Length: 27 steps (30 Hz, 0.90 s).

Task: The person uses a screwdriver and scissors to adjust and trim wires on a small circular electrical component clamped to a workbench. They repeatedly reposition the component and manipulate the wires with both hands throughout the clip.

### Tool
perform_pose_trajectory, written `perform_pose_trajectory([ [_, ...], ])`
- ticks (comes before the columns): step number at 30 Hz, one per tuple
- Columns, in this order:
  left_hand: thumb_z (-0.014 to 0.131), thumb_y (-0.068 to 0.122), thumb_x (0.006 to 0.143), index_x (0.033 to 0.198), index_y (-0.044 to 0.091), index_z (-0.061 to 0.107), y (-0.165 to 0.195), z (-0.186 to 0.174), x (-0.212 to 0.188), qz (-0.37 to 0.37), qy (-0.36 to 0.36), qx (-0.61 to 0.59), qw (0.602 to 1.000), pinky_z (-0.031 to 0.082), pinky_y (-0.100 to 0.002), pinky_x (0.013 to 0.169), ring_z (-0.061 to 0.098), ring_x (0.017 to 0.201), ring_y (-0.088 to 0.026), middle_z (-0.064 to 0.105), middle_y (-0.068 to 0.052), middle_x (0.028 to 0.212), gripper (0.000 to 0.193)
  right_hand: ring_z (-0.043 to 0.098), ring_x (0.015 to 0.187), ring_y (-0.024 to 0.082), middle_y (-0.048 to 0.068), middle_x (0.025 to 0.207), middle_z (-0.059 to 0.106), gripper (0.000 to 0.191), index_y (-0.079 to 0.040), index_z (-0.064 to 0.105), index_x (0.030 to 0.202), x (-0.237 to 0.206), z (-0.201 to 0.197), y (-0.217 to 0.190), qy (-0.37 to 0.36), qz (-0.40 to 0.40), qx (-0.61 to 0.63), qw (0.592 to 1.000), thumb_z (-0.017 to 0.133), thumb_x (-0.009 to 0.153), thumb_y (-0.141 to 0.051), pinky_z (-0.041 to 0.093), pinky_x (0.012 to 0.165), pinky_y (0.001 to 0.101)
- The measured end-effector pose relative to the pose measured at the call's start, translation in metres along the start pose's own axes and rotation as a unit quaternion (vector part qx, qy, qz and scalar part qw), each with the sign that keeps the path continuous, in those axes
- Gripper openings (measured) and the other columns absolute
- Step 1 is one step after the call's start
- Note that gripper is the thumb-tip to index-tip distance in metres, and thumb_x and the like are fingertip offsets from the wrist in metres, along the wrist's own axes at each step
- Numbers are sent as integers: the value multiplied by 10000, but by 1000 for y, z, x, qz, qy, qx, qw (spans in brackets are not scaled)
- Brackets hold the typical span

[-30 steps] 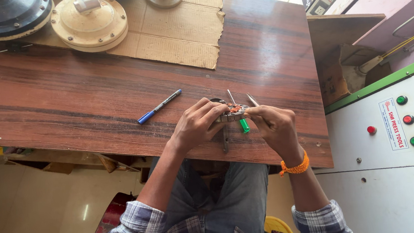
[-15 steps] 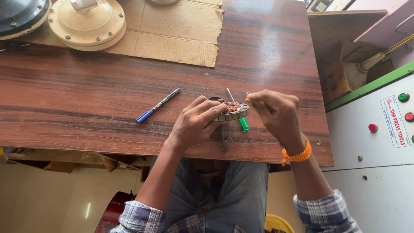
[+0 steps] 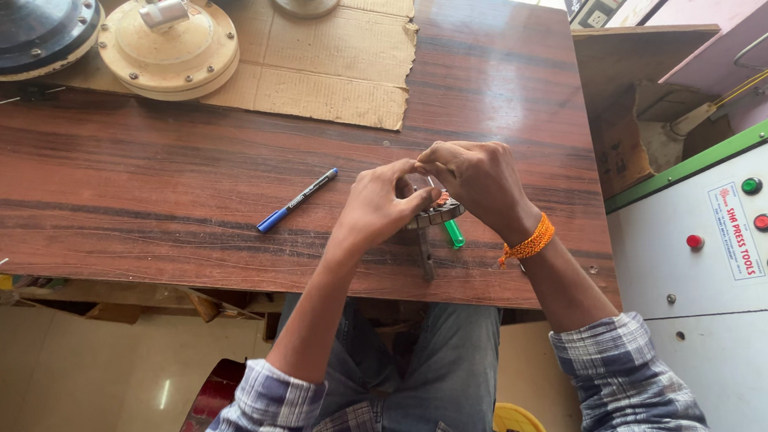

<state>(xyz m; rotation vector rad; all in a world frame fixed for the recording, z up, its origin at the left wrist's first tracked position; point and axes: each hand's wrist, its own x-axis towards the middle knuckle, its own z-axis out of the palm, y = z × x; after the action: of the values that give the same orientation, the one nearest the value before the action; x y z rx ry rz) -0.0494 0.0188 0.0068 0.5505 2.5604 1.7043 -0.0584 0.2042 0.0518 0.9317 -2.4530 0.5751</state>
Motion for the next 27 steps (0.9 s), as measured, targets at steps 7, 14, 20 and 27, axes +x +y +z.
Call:
perform_pose_trajectory([
  [7,805,252,838,1043,140,832,-20,-20,2,43,-81,-97,991,524,-314,657,646,741,-104,751,-29,880,235,581,524,40,13,731,750,65,-75,780,957,-15,-11,-26,-26,142,119,982,778,924,-131,436,459,236],
  [14,806,160,830,1073,138,816,-24,-37,12,131,-135,-33,982,529,-341,677,661,745,-160,741,-38,848,244,557,498,30,24,653,733,93,-71,798,942,-40,-21,-58,-54,242,165,955,803,870,-130,412,431,251],
  [20,796,130,813,1047,128,821,-14,-40,17,155,-159,-10,975,548,-349,725,709,797,-183,756,-39,877,236,666,569,73,40,739,756,57,-54,764,927,-66,-9,-69,-35,185,155,970,775,885,-90,512,513,276],
  [27,861,218,793,1163,150,721,14,-33,-25,187,-10,14,982,575,-338,763,701,964,-200,704,-39,1058,401,714,635,219,93,736,726,58,-69,749,929,-102,14,-63,-29,110,74,991,756,871,-68,533,575,355],
])
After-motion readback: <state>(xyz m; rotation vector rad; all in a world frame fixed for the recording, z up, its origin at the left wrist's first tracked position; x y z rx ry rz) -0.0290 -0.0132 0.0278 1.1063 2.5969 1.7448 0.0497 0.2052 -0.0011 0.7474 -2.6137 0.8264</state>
